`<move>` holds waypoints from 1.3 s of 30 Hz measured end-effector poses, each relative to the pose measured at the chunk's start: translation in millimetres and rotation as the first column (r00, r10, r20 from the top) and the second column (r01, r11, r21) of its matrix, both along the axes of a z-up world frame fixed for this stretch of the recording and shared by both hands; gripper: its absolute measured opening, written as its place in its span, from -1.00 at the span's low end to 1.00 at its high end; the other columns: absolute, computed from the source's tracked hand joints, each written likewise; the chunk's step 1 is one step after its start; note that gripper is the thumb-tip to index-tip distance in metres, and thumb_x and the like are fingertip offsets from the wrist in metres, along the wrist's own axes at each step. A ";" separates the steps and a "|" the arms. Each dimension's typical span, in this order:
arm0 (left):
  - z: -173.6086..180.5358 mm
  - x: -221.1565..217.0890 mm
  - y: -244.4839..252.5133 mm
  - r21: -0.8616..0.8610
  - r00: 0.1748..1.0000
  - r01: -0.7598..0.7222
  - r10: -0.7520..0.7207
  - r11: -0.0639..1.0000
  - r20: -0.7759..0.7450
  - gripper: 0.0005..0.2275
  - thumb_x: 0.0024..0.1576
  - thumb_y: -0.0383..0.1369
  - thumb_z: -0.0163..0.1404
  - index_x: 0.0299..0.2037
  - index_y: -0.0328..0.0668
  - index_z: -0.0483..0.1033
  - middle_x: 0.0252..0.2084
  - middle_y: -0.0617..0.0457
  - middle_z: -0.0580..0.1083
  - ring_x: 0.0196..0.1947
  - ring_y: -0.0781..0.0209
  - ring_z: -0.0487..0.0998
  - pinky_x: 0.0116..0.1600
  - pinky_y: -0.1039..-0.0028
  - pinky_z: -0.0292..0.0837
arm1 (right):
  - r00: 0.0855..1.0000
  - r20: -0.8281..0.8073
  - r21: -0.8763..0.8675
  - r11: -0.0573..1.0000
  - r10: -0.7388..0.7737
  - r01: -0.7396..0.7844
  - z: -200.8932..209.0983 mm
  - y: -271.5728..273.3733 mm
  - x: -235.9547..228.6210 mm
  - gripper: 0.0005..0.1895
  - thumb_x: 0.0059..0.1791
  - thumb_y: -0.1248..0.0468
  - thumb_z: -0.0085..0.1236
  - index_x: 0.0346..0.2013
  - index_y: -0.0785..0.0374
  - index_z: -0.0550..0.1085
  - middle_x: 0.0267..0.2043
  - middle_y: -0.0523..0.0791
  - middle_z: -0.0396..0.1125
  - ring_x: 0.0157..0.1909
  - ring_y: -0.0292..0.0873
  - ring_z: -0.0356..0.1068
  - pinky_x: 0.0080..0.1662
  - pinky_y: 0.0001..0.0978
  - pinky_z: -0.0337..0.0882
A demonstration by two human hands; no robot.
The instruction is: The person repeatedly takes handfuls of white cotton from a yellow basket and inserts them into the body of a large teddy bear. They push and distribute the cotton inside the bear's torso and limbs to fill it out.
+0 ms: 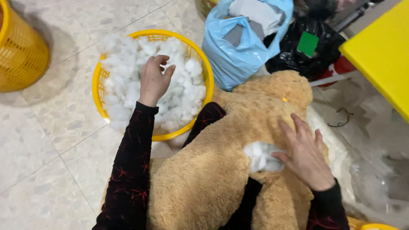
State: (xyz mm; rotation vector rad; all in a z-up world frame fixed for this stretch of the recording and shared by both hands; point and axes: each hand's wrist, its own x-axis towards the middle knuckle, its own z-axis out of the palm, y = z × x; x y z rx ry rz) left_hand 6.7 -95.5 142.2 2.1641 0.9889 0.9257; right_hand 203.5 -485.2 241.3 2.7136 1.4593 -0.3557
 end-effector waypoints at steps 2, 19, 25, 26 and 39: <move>-27.9 -24.5 26.4 -0.021 0.992 -0.105 0.103 0.994 -0.078 -0.71 0.10 -0.31 0.24 -0.03 -0.26 0.58 -0.13 -0.17 0.54 -0.18 -0.11 0.59 -0.07 0.17 0.49 | 0.985 -0.096 0.234 0.965 0.141 -0.116 16.5 23.5 -12.8 -0.12 -0.20 0.04 0.34 0.37 0.10 0.23 0.46 0.06 0.08 0.43 0.07 0.09 0.33 0.20 0.12; -308.6 -142.8 55.7 -0.228 0.647 -0.520 0.205 0.823 -0.734 -0.68 0.18 -0.39 -0.07 0.14 -0.24 0.38 0.09 -0.41 0.46 0.14 -0.33 0.48 0.17 -0.02 0.41 | 0.786 -0.387 0.418 0.851 0.482 -0.316 -92.8 166.4 -136.0 -0.42 -0.01 0.16 0.21 0.22 0.38 0.33 0.27 0.13 0.26 0.17 0.23 0.34 0.13 -0.07 0.37; -239.0 -72.3 69.7 -0.467 0.941 -0.188 0.022 0.864 -0.338 -0.50 -0.12 -0.34 0.28 0.05 -0.29 0.48 -0.02 -0.38 0.50 0.04 -0.31 0.51 0.15 0.15 0.42 | 0.796 -0.385 0.467 0.842 0.467 -0.269 -93.6 162.2 -135.8 -0.45 -0.01 0.18 0.17 0.20 0.40 0.34 0.26 0.15 0.26 0.13 0.24 0.37 0.08 -0.07 0.41; -220.2 -65.8 69.1 -0.369 0.953 -0.168 0.055 0.914 -0.297 -0.51 -0.12 -0.38 0.27 0.07 -0.29 0.50 0.01 -0.40 0.48 0.06 -0.33 0.50 0.17 0.15 0.42 | 0.800 -0.390 0.462 0.849 0.455 -0.258 -92.3 161.1 -135.7 -0.46 0.00 0.18 0.16 0.20 0.40 0.34 0.25 0.15 0.27 0.12 0.23 0.38 0.07 -0.08 0.42; -77.2 -56.7 54.5 -0.362 0.999 0.040 -0.024 0.931 0.049 -0.54 0.06 -0.44 0.21 0.20 -0.28 0.46 0.00 -0.16 0.57 0.01 -0.05 0.61 0.09 0.27 0.51 | 0.746 -0.637 0.256 0.966 0.195 -0.033 -82.9 167.7 -128.3 -0.38 0.01 0.17 0.19 0.35 0.15 0.28 -0.03 0.00 0.47 -0.05 -0.11 0.52 0.01 -0.27 0.49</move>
